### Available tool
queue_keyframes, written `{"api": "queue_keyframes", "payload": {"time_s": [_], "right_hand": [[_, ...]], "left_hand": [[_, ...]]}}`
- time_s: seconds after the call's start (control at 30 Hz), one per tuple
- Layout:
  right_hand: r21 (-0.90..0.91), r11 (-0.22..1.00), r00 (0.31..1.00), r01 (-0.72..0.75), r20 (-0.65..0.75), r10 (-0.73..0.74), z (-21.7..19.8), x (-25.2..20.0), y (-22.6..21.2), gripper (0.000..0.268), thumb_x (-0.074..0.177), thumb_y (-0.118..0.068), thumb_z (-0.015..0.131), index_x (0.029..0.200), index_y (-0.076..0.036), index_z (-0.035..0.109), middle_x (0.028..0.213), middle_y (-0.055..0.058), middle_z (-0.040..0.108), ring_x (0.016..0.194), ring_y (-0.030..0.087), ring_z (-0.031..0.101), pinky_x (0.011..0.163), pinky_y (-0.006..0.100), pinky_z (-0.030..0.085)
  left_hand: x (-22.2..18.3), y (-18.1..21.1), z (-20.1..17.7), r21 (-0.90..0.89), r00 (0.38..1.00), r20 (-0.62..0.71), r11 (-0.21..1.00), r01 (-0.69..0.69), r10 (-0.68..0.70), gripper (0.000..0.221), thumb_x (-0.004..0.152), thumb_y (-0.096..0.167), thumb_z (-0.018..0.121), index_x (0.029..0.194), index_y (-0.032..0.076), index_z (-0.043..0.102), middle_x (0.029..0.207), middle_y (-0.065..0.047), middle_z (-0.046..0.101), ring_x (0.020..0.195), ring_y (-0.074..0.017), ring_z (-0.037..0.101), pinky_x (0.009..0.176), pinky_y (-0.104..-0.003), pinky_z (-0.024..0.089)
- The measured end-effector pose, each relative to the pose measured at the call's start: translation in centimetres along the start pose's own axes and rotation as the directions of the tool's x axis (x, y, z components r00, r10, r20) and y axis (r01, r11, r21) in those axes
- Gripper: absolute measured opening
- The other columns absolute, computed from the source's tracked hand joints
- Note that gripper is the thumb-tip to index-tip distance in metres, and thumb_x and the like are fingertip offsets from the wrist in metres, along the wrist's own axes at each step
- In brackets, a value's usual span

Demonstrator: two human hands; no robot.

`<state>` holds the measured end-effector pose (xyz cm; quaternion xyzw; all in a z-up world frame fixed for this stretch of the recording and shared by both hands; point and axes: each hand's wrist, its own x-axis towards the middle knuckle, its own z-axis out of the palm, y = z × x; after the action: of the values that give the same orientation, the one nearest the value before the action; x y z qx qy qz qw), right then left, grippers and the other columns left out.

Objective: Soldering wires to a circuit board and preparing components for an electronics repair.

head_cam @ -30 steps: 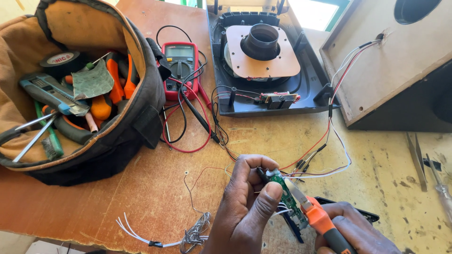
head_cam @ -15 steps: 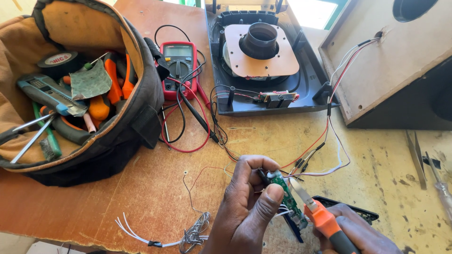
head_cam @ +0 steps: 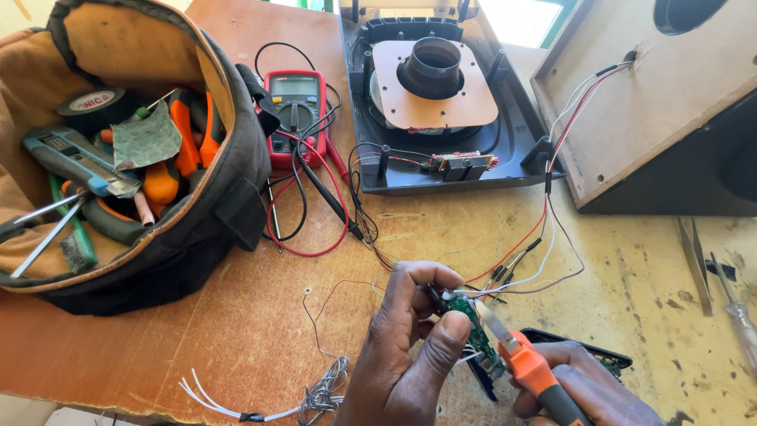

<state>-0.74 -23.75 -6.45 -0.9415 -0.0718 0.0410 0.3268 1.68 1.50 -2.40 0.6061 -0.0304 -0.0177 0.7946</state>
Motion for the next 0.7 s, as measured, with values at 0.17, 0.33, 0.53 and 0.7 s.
{"api": "queue_keyframes", "payload": {"time_s": [0.17,0.33,0.53,0.7], "right_hand": [[-0.098,0.994,0.994,0.042,0.103,-0.032,-0.4,0.2,1.1,0.013,0.074,-0.044,0.088,0.083,-0.037,0.094,0.12,-0.019,0.08,0.119,-0.004,0.078,0.092,0.023,0.054],[-0.071,0.992,0.99,0.109,0.103,-0.101,-0.4,0.3,1.1,0.015,0.077,-0.044,0.083,0.084,-0.034,0.092,0.125,-0.015,0.079,0.123,0.0,0.075,0.094,0.024,0.053],[-0.046,0.997,0.996,0.064,0.063,-0.061,0.0,0.0,0.0,0.015,0.076,-0.044,0.084,0.082,-0.033,0.093,0.122,-0.016,0.08,0.117,-0.001,0.077,0.092,0.024,0.051],[-0.058,0.998,0.996,-0.019,0.083,0.023,-0.1,-0.1,-0.6,0.012,0.074,-0.043,0.087,0.078,-0.034,0.094,0.119,-0.018,0.082,0.114,-0.002,0.08,0.092,0.025,0.053]], "left_hand": [[0.0,0.3,-0.1,0.118,0.999,-0.011,0.992,-0.044,0.046,0.032,0.093,0.036,0.056,0.116,0.015,0.06,0.095,0.003,0.063,0.088,-0.0082,0.06,0.083,-0.026,0.049],[-0.1,0.3,-0.2,0.128,0.998,-0.005,0.99,-0.059,0.06,0.031,0.093,0.036,0.056,0.116,0.015,0.06,0.095,0.003,0.062,0.089,-0.0081,0.06,0.084,-0.027,0.048],[-0.1,0.7,-0.2,0.175,0.997,-0.001,0.982,-0.077,0.078,0.029,0.093,0.034,0.056,0.115,0.016,0.061,0.095,0.004,0.063,0.088,-0.0079,0.06,0.082,-0.026,0.048],[0.2,0.4,-0.2,0.19,0.993,0.019,0.975,-0.116,0.114,0.029,0.093,0.034,0.056,0.114,0.015,0.061,0.096,0.004,0.065,0.088,-0.0076,0.062,0.076,-0.026,0.047]]}}
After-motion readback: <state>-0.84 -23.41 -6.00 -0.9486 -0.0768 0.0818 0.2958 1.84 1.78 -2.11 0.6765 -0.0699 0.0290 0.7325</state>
